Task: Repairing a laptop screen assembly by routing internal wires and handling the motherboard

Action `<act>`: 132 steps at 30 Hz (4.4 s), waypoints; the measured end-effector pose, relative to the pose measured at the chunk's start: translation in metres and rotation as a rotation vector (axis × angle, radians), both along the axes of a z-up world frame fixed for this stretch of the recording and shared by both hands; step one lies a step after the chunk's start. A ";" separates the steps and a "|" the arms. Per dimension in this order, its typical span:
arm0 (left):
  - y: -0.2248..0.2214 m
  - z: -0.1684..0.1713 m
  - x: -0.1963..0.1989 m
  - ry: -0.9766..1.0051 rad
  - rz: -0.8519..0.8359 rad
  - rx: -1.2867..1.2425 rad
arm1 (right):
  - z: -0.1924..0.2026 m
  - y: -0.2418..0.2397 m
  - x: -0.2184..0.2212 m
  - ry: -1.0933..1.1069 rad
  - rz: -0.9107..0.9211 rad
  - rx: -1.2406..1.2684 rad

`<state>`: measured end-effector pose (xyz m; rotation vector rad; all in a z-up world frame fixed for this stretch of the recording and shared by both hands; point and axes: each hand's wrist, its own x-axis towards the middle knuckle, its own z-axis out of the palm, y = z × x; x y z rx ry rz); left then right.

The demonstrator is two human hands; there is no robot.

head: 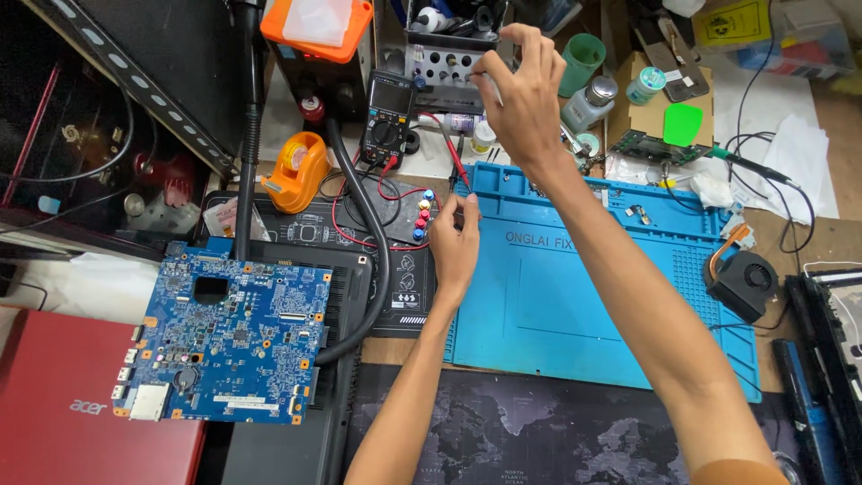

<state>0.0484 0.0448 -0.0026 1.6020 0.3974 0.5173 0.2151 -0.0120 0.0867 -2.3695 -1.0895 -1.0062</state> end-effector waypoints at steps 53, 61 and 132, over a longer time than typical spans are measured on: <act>0.007 -0.009 -0.043 -0.080 -0.238 0.352 | -0.094 -0.081 -0.152 0.831 0.252 0.272; 0.006 0.033 -0.099 0.032 -0.542 0.583 | -0.096 -0.084 -0.162 0.804 0.249 0.247; 0.141 0.057 -0.158 0.223 -0.196 0.313 | 0.011 -0.109 -0.227 1.508 0.084 0.591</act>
